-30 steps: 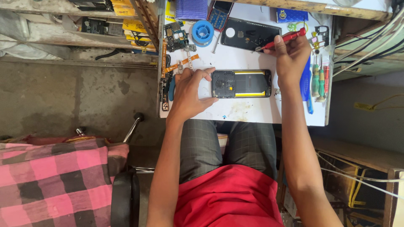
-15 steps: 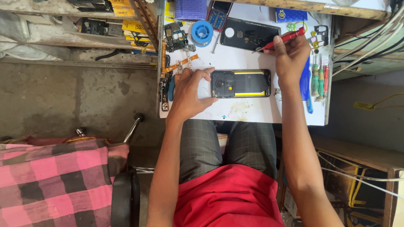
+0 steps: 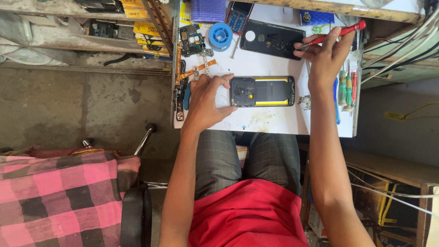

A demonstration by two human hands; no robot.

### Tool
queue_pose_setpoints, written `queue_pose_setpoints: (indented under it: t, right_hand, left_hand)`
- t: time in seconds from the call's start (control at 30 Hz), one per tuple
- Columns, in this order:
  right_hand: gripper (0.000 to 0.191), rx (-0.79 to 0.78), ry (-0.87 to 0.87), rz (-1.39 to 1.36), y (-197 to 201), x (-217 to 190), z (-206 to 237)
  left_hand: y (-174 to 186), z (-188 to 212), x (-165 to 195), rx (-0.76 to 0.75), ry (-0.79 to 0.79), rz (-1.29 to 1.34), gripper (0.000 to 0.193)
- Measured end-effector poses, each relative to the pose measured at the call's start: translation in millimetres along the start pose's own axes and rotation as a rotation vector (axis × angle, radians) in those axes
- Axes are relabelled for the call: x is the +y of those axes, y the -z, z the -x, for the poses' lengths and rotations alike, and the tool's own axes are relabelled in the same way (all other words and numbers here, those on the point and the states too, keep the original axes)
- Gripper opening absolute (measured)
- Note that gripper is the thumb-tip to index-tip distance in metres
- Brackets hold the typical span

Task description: The person uses a red-handled screwdriver to remove screws from the back of a smartphone, then removes the back cover to expose the battery and internal components. The person continues to unscrew internal screws and lifts the battery slightly.

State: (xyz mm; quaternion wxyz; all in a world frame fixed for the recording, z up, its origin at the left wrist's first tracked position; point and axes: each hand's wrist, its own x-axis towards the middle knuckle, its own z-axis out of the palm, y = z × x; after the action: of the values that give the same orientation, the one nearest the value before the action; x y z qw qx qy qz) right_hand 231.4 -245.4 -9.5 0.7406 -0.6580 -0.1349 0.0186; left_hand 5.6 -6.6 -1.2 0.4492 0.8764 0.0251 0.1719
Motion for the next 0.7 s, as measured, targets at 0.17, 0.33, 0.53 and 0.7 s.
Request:
queue_pose_setpoints:
  t: [0.17, 0.33, 0.53, 0.7]
  right_hand:
    - [0.053, 0.021, 0.014, -0.044, 0, 3, -3]
    - [0.066, 0.029, -0.031, -0.131, 3, 8, -6]
    - [0.067, 0.029, -0.098, -0.216, 4, 12, -8]
    - [0.066, 0.073, -0.104, -0.193, 4, 11, -9]
  left_hand:
    - [0, 0, -1, 0.001, -0.009, -0.005, 0.063]
    - [-1, 1, -1, 0.007, -0.014, -0.004, 0.063]
    - [0, 0, -1, -0.001, -0.004, -0.004, 0.063]
    - [0, 1, 0, 0.005, -0.012, -0.012, 0.063]
